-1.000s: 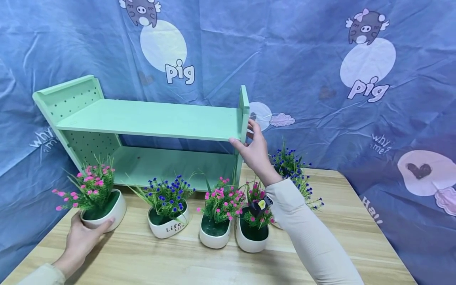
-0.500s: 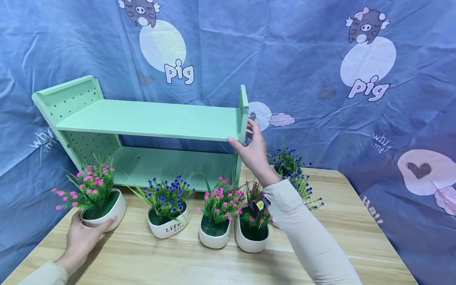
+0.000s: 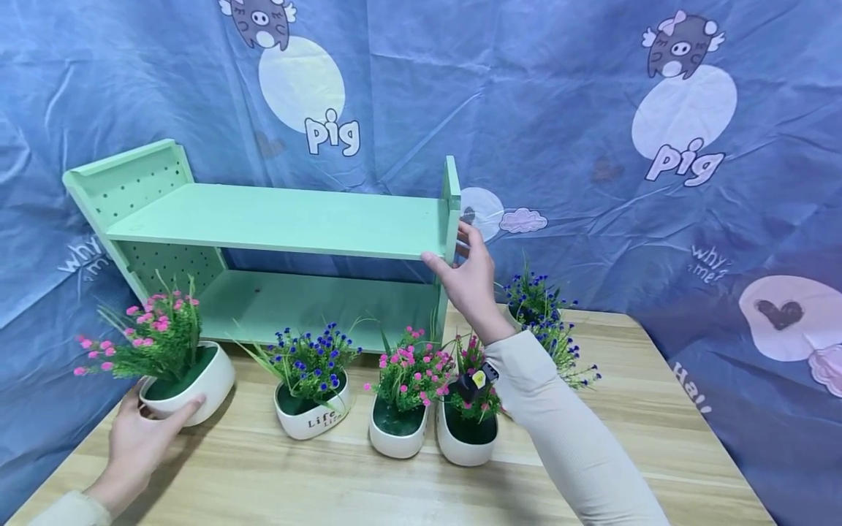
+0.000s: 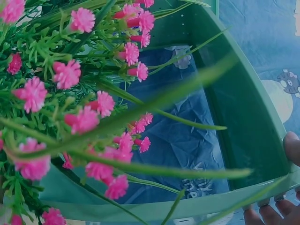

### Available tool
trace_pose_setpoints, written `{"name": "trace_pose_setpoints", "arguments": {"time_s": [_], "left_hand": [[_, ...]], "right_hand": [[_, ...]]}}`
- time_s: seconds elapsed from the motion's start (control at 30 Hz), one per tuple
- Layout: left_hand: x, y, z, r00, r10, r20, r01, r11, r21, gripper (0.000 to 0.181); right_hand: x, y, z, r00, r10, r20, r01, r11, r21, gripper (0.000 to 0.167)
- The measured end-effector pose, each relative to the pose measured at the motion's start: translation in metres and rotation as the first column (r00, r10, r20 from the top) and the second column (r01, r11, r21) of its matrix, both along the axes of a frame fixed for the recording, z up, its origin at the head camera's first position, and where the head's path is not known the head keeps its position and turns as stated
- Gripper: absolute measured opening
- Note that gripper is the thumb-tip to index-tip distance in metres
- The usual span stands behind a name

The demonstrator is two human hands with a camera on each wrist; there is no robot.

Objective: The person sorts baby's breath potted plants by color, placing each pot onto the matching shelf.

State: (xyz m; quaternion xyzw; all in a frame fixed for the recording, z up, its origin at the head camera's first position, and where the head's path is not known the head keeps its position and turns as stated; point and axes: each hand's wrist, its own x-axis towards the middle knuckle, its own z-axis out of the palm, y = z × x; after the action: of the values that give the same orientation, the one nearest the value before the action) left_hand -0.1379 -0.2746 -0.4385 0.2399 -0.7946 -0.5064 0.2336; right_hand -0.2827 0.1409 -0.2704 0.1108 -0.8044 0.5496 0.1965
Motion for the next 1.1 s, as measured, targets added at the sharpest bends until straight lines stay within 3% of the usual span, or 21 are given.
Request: {"name": "trace_pose_setpoints", "arguments": {"time_s": [0.3,0.5,0.67,0.93,0.97,1.1], "left_hand": [[0.006,0.004,0.022,0.990,-0.018,-0.141,0.038,0.990,0.139,0.070],[0.005,0.009,0.044,0.959,-0.042,-0.281,0.081,0.989,0.127,0.065],[-0.004,0.010,0.064,0.910,-0.057,-0.411,0.134,0.978,0.161,0.068],[-0.017,0.010,0.096,0.838,-0.086,-0.538,0.147,0.986,0.072,0.068],[-0.020,0.010,0.100,0.824,-0.088,-0.559,0.156,0.985,0.075,0.068],[-0.032,0.008,0.121,0.744,-0.119,-0.658,0.204,0.977,0.054,0.072]], "right_hand": [[0.000,0.003,0.002,1.000,-0.021,-0.009,0.021,1.000,-0.018,0.063],[0.002,0.006,0.003,1.000,-0.021,0.009,0.021,1.000,-0.016,0.062],[0.002,0.005,0.003,1.000,-0.018,0.006,0.018,1.000,-0.014,0.062],[0.004,0.004,0.002,1.000,0.012,-0.011,-0.012,1.000,-0.025,0.061],[0.005,0.003,0.001,1.000,0.020,-0.013,-0.020,0.999,-0.026,0.061],[0.004,0.003,0.000,1.000,0.021,-0.020,-0.021,1.000,-0.022,0.060]]}}
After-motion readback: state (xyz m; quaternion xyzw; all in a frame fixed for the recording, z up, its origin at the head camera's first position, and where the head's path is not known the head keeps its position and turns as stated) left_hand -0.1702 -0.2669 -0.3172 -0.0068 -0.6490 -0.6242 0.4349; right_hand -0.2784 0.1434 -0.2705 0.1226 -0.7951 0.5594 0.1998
